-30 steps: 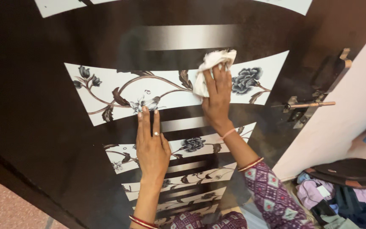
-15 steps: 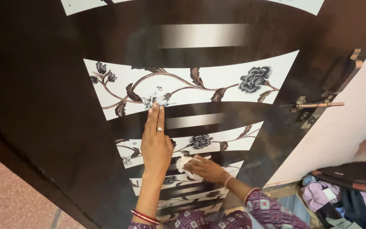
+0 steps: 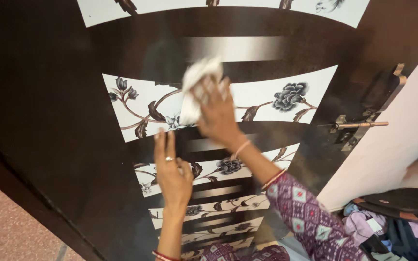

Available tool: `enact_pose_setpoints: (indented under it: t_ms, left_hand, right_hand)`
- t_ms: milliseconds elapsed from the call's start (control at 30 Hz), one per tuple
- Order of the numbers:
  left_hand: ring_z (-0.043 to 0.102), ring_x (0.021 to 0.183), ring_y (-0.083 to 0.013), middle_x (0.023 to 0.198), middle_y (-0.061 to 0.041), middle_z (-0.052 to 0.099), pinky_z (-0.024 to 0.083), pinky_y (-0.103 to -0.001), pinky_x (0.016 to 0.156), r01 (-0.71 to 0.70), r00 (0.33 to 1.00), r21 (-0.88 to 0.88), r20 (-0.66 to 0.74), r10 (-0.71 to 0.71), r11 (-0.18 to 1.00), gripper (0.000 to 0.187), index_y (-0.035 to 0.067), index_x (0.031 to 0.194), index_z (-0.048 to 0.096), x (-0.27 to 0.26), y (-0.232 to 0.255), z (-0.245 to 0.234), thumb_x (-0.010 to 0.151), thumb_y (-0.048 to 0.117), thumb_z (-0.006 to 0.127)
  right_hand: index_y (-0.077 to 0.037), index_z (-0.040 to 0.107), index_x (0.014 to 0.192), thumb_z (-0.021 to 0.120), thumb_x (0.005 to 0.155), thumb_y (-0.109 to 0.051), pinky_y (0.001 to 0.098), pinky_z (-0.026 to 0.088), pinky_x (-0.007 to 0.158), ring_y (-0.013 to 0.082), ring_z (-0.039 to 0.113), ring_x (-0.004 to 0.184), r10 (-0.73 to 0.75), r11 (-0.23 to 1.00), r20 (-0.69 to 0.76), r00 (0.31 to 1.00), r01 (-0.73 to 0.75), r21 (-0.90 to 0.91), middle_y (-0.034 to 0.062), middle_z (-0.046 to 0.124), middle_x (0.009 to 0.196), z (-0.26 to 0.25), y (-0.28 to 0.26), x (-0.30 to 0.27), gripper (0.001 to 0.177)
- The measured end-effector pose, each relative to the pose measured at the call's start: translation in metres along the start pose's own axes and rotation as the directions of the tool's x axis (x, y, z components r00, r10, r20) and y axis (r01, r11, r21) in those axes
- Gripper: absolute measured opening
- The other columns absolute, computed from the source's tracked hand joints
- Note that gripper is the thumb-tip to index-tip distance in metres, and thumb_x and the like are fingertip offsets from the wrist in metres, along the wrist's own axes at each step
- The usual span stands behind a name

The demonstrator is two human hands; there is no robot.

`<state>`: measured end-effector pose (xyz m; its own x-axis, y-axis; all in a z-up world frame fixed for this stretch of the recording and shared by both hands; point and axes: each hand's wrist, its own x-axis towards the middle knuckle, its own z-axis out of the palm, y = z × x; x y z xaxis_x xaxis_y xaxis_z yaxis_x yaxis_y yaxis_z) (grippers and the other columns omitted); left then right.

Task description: The person wipes the surface of a dark brown wardrobe with floral decals using a white cloth. They move the cloth back and forth across the top and middle sections of the wardrobe door, occasionally adjusting their grip and position.

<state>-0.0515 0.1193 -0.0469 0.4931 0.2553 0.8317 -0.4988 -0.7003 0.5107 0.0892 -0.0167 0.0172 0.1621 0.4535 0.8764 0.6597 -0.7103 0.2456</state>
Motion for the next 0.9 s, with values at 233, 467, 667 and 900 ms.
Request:
enact_pose_setpoints:
  t_ms: [233,467,667,900]
  left_hand:
    - [0.038,0.148,-0.0436,0.158,-0.024,0.041,0.032,-0.051,0.121,0.065,0.992,0.040,-0.111,-0.061,0.997,0.062,-0.004,0.148,0.048,-0.007,-0.024,-0.019,0.086,-0.008,0.051]
    - [0.041,0.145,-0.0436,0.157,-0.024,0.043,0.036,-0.050,0.118,0.103,0.992,0.030,-0.075,-0.101,0.994,0.064,-0.003,0.148,0.048,-0.025,-0.032,-0.028,0.084,-0.008,0.051]
    - [0.044,0.142,-0.0448,0.159,-0.025,0.040,0.040,-0.047,0.114,0.148,0.986,0.018,-0.083,-0.146,0.989,0.064,0.000,0.147,0.049,-0.028,-0.034,-0.015,0.084,-0.007,0.055]
    - [0.042,0.144,-0.0465,0.161,-0.027,0.037,0.039,-0.046,0.116,0.175,0.978,0.004,-0.120,-0.173,0.985,0.070,-0.001,0.152,0.043,-0.029,-0.036,-0.020,0.083,-0.007,0.054]
  right_hand:
    - [-0.013,0.043,0.156,0.063,0.090,-0.028,0.0542,0.034,0.120,0.0253,0.049,0.137,-0.401,0.916,0.411,0.818,0.348,0.201,0.0058,0.051,0.151,0.077,-0.045,-0.200,0.071]
    - [-0.011,0.044,0.154,0.058,0.093,-0.009,0.0464,0.036,0.122,0.0215,0.051,0.137,-0.498,0.861,0.484,0.720,0.343,0.375,0.0072,0.054,0.148,0.065,-0.018,-0.255,0.063]
    - [-0.012,0.060,0.144,0.060,0.093,-0.005,0.0525,0.037,0.119,0.0242,0.052,0.140,-0.353,0.915,0.186,0.917,0.380,-0.137,0.0080,0.059,0.144,0.002,0.018,-0.065,0.051]
    - [-0.023,0.057,0.144,0.058,0.096,-0.005,0.0569,0.026,0.128,0.0271,0.046,0.145,-0.197,0.980,-0.135,0.971,0.192,-0.048,0.0064,0.054,0.147,0.024,-0.042,0.050,0.052]
